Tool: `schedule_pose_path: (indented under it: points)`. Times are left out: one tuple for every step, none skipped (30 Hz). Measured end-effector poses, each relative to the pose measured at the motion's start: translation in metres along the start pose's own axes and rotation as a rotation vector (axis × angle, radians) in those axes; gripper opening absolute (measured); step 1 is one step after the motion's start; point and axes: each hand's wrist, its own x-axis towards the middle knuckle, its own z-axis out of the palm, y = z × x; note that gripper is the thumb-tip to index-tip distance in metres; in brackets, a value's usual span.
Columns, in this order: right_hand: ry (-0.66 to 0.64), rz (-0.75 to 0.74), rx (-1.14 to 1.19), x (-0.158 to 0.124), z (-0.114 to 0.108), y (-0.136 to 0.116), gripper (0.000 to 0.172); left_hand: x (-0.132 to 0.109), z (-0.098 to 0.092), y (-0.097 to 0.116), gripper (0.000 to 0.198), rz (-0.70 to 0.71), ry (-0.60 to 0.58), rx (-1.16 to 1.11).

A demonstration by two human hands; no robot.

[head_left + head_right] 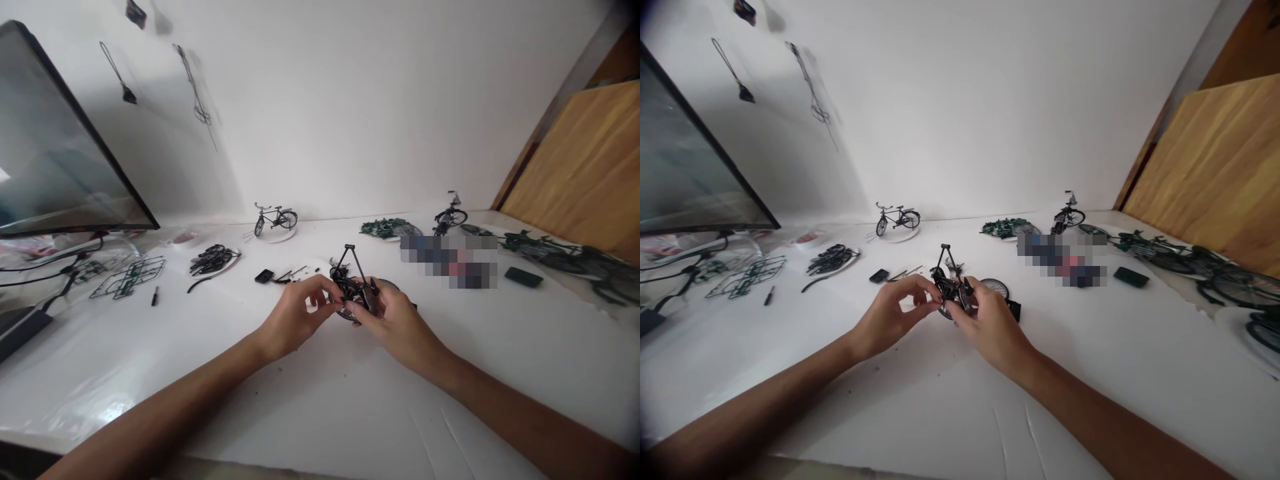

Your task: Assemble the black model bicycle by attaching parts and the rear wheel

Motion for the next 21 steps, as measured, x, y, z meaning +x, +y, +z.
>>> schedule_pose_path:
  points:
    - [-0.003,0.005,-0.003,0.000,0.000,0.000,0.026,0.000,0.000,0.000,0.006,0.002,-0.002,0.006]
    - [-0.005,0.011,-0.004,0.000,-0.001,0.000,0.025,0.000,0.000,-0.001,0.006,0.003,-0.003,0.010]
    - [-0.006,0.016,-0.006,0.000,-0.001,0.000,0.025,-0.001,0.000,-0.001,0.006,0.004,-0.005,0.014]
    - [-0.006,0.021,-0.007,0.000,-0.001,-0.001,0.025,-0.001,0.000,-0.001,0.006,0.005,-0.008,0.018]
    - [-0.009,0.022,-0.007,0.000,-0.001,-0.001,0.024,-0.001,0.001,-0.002,0.006,0.008,-0.011,0.023]
    - [-0.012,0.021,-0.005,0.000,-0.001,-0.001,0.024,-0.002,0.001,-0.002,0.006,0.016,-0.013,0.028]
    - [-0.014,0.018,-0.001,0.000,-0.001,-0.001,0.024,-0.002,0.001,-0.002,0.006,0.024,-0.015,0.034]
    - [-0.015,0.014,0.004,0.000,-0.001,0.000,0.025,-0.002,0.001,-0.003,0.007,0.032,-0.015,0.040]
    - [-0.016,0.010,0.009,0.000,0.000,0.001,0.025,-0.002,0.001,-0.003,0.006,0.036,-0.014,0.046]
    - [-0.015,0.006,0.014,0.000,0.000,0.001,0.027,-0.002,0.001,-0.003,0.006,0.037,-0.013,0.050]
    - [-0.015,0.003,0.017,0.000,0.000,0.002,0.028,-0.002,0.001,-0.004,0.006,0.033,-0.014,0.053]
    - [-0.015,-0.001,0.015,0.000,0.000,0.003,0.029,-0.002,0.001,-0.004,0.006,0.027,-0.017,0.055]
    - [-0.017,-0.006,0.008,-0.001,0.000,0.003,0.030,-0.002,0.002,-0.004,0.007,0.022,-0.019,0.055]
    - [-0.019,-0.013,-0.002,-0.001,0.000,0.003,0.030,-0.001,0.002,-0.004,0.007,0.018,-0.017,0.057]
    - [-0.020,-0.021,-0.014,-0.001,0.000,0.003,0.029,-0.001,0.002,-0.004,0.008,0.013,-0.014,0.059]
    - [-0.020,-0.029,-0.026,-0.001,0.000,0.002,0.029,-0.002,0.002,-0.004,0.008,0.006,-0.007,0.062]
    - [-0.018,-0.035,-0.036,-0.001,-0.001,0.000,0.028,-0.002,0.002,-0.004,0.008,-0.002,0.006,0.064]
    - [-0.018,-0.040,-0.046,-0.002,-0.001,-0.002,0.027,-0.002,0.002,-0.003,0.008,-0.013,0.020,0.063]
    - [-0.019,-0.045,-0.057,-0.002,-0.001,-0.004,0.026,-0.002,0.003,-0.003,0.008,-0.027,0.033,0.059]
    - [-0.018,-0.048,-0.071,-0.002,-0.001,-0.006,0.024,-0.002,0.003,-0.003,0.007,-0.042,0.045,0.049]
    - [-0.017,-0.053,-0.089,-0.002,-0.001,-0.008,0.023,-0.001,0.003,-0.002,0.007,-0.058,0.055,0.033]
